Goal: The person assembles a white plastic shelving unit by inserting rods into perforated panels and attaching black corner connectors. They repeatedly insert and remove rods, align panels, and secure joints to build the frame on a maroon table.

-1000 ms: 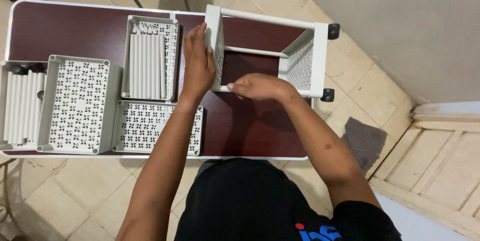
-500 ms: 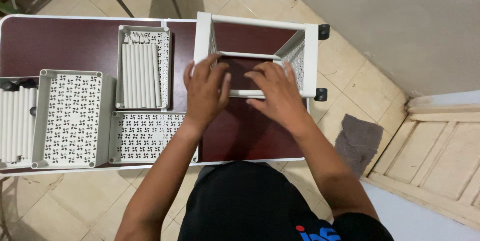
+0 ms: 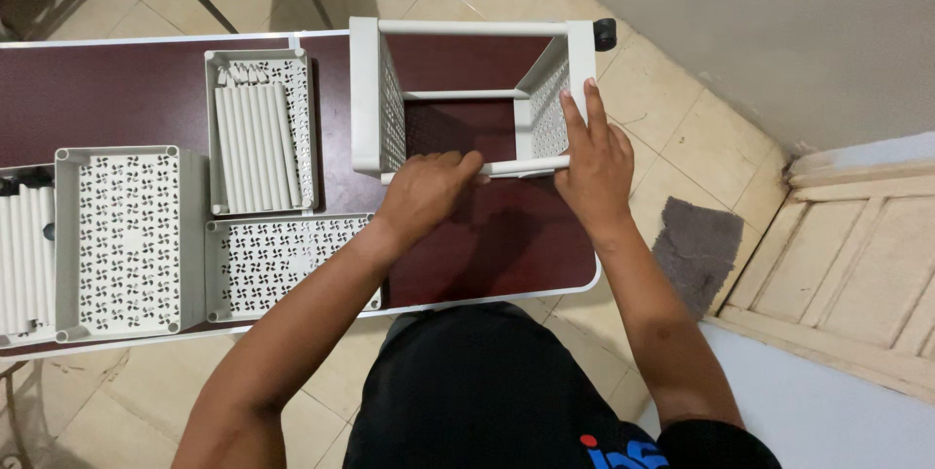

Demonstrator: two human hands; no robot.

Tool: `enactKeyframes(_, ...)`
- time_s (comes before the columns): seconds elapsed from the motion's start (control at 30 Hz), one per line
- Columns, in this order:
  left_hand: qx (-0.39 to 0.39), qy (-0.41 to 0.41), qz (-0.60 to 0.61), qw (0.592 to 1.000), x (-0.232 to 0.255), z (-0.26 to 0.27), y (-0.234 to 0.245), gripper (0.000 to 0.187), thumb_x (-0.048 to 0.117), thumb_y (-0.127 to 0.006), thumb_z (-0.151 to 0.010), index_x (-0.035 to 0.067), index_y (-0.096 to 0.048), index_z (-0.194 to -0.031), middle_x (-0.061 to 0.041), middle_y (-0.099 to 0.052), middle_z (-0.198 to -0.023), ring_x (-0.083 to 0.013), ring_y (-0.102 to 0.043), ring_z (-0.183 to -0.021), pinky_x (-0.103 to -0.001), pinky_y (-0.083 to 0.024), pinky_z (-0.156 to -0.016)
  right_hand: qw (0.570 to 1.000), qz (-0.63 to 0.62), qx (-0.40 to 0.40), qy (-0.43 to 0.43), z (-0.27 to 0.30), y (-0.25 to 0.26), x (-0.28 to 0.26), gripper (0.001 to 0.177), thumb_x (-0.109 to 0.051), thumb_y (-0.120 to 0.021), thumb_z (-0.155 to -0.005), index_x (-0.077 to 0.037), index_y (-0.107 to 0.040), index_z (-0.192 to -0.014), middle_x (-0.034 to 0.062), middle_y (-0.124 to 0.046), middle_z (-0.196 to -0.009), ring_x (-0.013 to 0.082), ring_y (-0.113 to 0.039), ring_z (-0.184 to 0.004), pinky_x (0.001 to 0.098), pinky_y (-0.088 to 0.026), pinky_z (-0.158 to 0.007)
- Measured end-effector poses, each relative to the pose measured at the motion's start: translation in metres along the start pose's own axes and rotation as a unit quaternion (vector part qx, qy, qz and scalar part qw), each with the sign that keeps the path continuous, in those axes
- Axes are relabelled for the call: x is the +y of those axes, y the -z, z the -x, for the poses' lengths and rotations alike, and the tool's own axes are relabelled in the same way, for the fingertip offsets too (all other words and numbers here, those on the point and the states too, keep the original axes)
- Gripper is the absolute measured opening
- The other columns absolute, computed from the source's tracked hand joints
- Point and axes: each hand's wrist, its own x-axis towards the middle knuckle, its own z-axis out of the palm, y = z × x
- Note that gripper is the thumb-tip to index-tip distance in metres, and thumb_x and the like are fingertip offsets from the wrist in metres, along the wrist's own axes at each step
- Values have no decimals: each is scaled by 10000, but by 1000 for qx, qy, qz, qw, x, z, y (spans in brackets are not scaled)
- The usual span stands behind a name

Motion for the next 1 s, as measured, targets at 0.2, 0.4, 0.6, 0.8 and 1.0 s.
enactKeyframes(0.2, -208, 84, 168, 960, -18, -26, 14, 352, 442, -484, -1044, 128, -637, -1092, -185, -714, -860, -418, -676, -861, -538, -507, -767, 999, 5, 30, 27, 0, -2, 2, 912, 41, -723, -667, -61, -493, -1543, 178, -398, -1632, 312, -685, -1062, 416, -516, -910)
enactKeyframes(0.4, -135, 49, 148, 979, -12, -24, 15, 308, 382, -613, -956, 113, -658, -1100, -170, -701, -935, -418, -666, -889, -516, -510, -772, 999, -15, 23, 21, 0, -1, 4, 856, 51, -713, -720, -50, -504, -1544, 186, -400, -1643, 305, -686, -1021, 409, -516, -890)
enactKeyframes(0.6, 54, -66, 77, 993, -8, -6, 10, 174, 149, -717, -873, 55, -620, -982, -125, -660, -913, -362, -687, -870, -477, -529, -765, 1000, 0, 22, 22, 0, -4, 5, 876, 46, -707, -677, -49, -512, -1526, 204, -414, -1620, 298, -700, -987, 403, -523, -867)
enactKeyframes(0.8, 28, -10, 47, 998, -11, 3, 7, 215, 256, -661, -1016, 61, -652, -925, -130, -677, -841, -361, -673, -762, -477, -523, -689, 999, -13, 25, 25, 1, -6, 6, 872, 36, -716, -708, -48, -497, -1548, 210, -421, -1624, 284, -707, -978, 400, -525, -853)
enactKeyframes(1.0, 18, 11, 80, 997, -3, 19, 22, 225, 276, -670, -986, 54, -669, -950, -124, -682, -847, -350, -669, -730, -468, -517, -655, 998, -60, -28, 21, -4, 7, 5, 975, -136, -825, -685, -68, -431, -1574, 225, -340, -1643, 342, -645, -1086, 465, -489, -935)
